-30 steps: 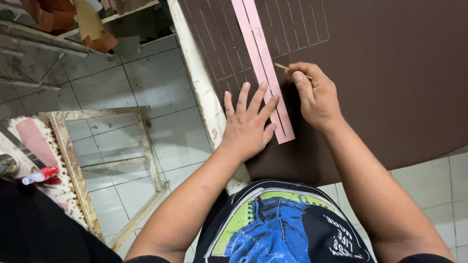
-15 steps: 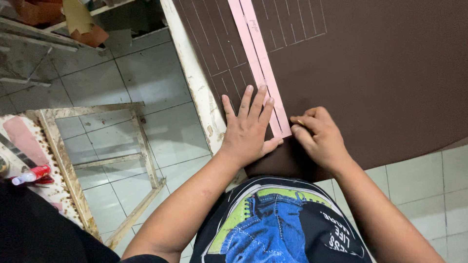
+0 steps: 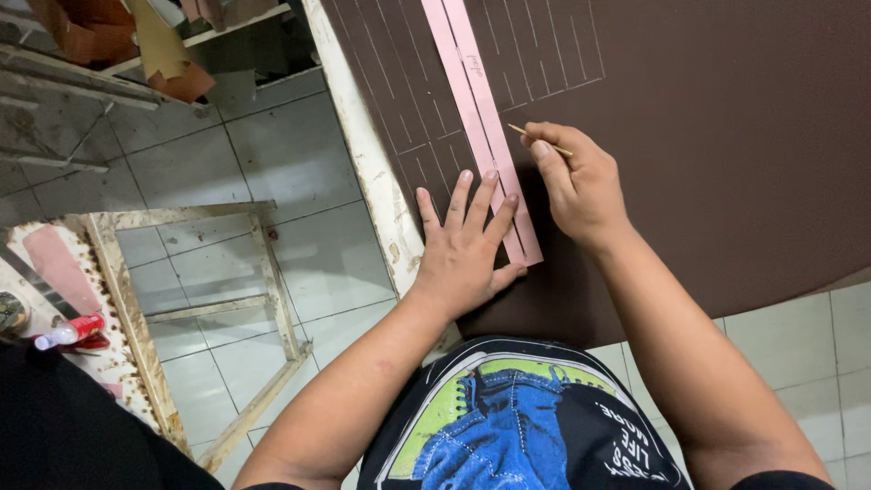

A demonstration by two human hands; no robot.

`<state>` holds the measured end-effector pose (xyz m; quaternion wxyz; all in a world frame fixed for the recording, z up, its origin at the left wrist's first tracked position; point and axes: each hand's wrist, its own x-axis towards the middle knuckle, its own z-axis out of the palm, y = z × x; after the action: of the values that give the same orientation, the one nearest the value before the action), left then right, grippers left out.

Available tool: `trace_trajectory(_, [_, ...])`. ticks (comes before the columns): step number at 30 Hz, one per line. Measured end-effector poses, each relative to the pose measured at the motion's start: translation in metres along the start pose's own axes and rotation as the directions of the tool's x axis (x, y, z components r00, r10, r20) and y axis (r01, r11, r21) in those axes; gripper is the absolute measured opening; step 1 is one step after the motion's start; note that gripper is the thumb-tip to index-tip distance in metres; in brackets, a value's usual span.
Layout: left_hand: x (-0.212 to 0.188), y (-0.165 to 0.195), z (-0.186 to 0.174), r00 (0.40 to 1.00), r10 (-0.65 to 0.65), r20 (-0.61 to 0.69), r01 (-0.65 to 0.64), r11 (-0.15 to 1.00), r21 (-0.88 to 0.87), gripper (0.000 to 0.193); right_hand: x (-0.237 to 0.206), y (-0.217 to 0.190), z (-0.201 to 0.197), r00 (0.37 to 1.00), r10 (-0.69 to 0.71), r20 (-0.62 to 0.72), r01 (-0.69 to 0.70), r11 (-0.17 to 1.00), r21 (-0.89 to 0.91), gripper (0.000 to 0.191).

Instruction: The person holds a long pink straightedge against a dark brown sheet laid on a work table and uses a small pointed marking tool to draw lines along its edge. They repeatedly reposition the ruler to different spots on the sheet, aligning it with pre-drawn guide marks, and mark new lines across the material.

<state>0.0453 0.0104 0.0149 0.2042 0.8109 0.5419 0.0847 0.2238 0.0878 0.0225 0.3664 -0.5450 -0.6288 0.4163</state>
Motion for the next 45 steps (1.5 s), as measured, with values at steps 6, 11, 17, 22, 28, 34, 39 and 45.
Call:
trace_trajectory(6, [0.0,0.001,-0.002,0.999,-0.001,-0.036,0.0,0.999,-0.04,0.092,0.008,0.001,0.006,1.0,-0.012,0.024,0.013,1.0,-0.009,0.024])
trace_trajectory(11, [0.001,0.002,-0.004,1.0,-0.013,-0.01,0.013,0.999,-0.033,0.091,0.013,-0.006,0.006,0.998,-0.043,0.046,0.049,0.988,-0.15,0.02])
trace_trajectory(17, [0.003,0.002,-0.005,1.0,-0.022,0.005,0.022,0.999,-0.035,0.092,-0.03,-0.013,-0.016,0.971,-0.16,0.178,0.225,0.864,-0.451,0.012])
trace_trajectory(22, [0.002,0.002,-0.005,1.0,-0.022,-0.004,0.022,0.999,-0.049,0.093,-0.097,-0.022,-0.037,0.968,-0.096,0.231,0.195,0.869,-0.454,0.012])
trace_trajectory(28, [-0.001,0.001,-0.002,1.0,-0.022,-0.017,0.02,0.997,-0.068,0.086,-0.12,-0.018,-0.041,0.978,-0.022,0.209,0.119,0.877,-0.465,0.01])
trace_trajectory(34, [-0.001,-0.003,0.0,0.999,-0.023,-0.043,0.018,0.994,-0.106,0.073,-0.121,-0.019,-0.036,0.972,-0.042,0.229,0.132,0.911,-0.392,0.014])
trace_trajectory(39, [-0.001,-0.003,0.002,0.998,-0.034,-0.052,0.028,0.994,-0.108,0.073,-0.12,-0.024,-0.023,0.942,-0.081,0.325,0.183,0.937,-0.296,0.018])
trace_trajectory(45, [-0.001,-0.006,0.002,0.998,-0.051,-0.039,0.046,0.992,-0.114,0.078,-0.109,-0.028,-0.024,0.967,-0.076,0.243,0.165,0.913,-0.372,0.015])
